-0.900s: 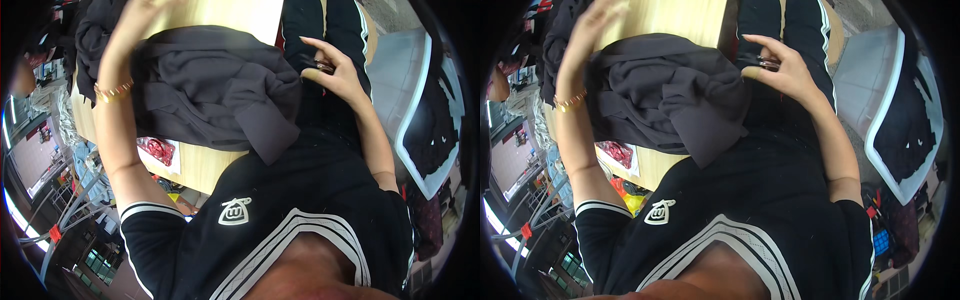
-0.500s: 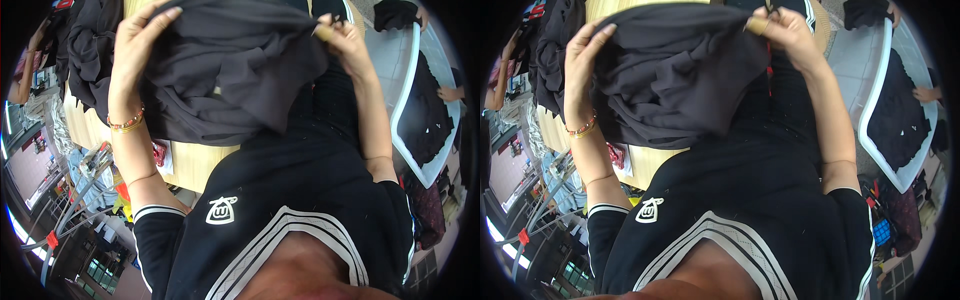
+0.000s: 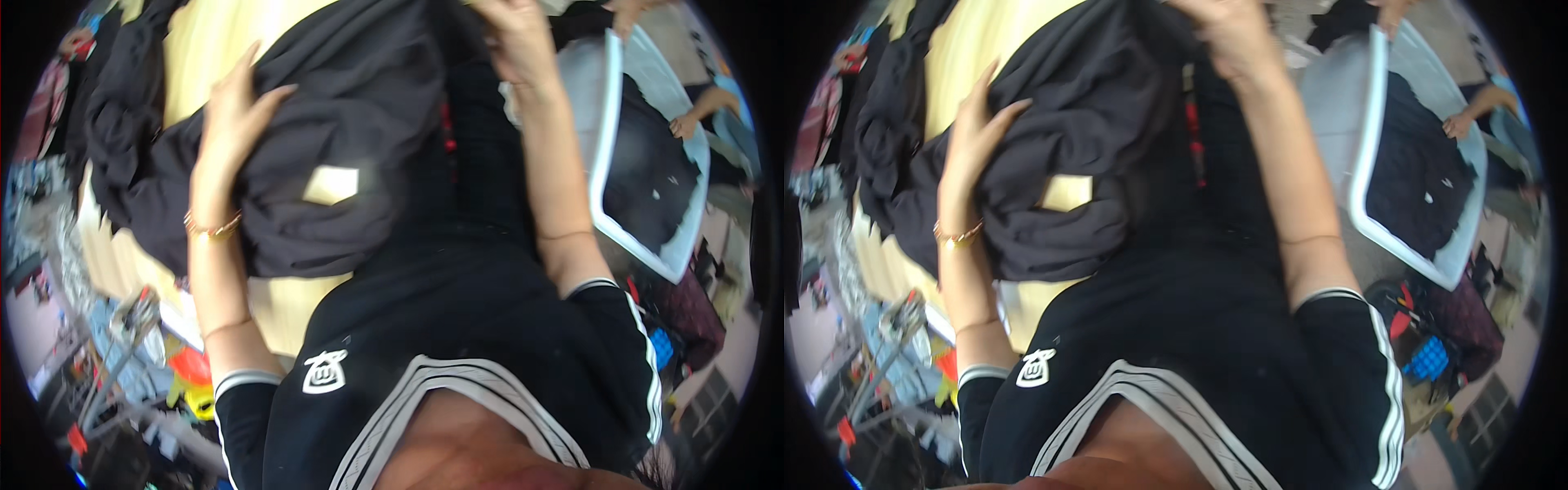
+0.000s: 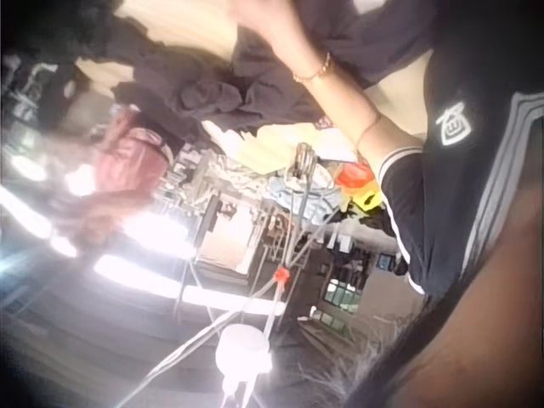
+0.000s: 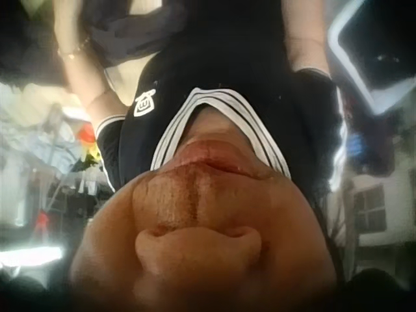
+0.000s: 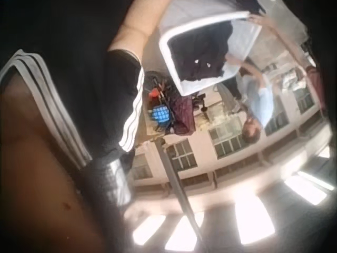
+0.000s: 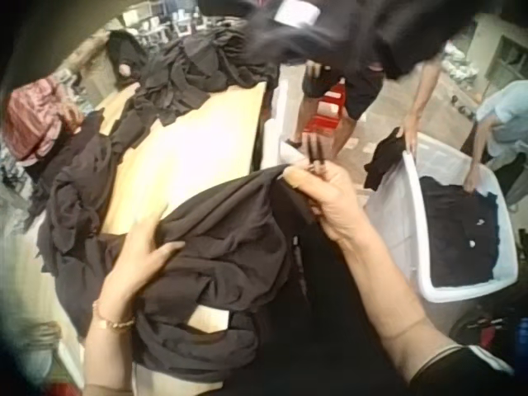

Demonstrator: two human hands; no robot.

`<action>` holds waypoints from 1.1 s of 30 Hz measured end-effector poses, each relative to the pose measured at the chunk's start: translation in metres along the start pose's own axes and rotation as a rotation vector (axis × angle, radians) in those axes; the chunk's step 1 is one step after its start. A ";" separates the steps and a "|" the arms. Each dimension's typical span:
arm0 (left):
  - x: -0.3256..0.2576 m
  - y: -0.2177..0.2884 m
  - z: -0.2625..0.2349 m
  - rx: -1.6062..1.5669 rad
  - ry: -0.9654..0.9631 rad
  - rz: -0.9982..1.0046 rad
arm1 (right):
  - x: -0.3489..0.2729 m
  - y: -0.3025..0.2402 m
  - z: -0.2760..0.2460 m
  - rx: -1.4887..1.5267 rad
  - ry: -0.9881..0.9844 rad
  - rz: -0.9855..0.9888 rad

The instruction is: Trimming excess threads and checking buttons on black garments using a thread nipper.

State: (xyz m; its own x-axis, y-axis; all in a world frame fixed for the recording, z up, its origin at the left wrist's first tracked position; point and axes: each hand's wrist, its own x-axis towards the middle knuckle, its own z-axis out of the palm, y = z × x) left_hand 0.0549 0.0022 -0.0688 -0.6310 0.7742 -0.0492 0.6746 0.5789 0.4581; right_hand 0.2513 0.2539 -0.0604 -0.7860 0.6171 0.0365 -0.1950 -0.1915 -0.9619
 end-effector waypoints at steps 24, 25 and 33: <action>-0.047 0.065 -0.027 -0.166 -0.227 0.379 | -0.089 0.006 -0.023 -0.396 -0.739 0.335; -0.042 0.072 -0.008 -0.001 -0.119 0.412 | -0.090 0.016 -0.023 -0.409 -0.664 0.288; -0.025 0.052 0.050 -0.242 -0.250 0.091 | -0.091 0.059 -0.009 -0.617 -0.235 -0.069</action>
State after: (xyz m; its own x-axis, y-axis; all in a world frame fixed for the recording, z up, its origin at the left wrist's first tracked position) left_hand 0.1248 0.0260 -0.0886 -0.4393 0.8757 -0.2005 0.5947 0.4507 0.6657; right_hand 0.3167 0.1929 -0.1231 -0.9045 0.4160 0.0944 0.0673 0.3578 -0.9314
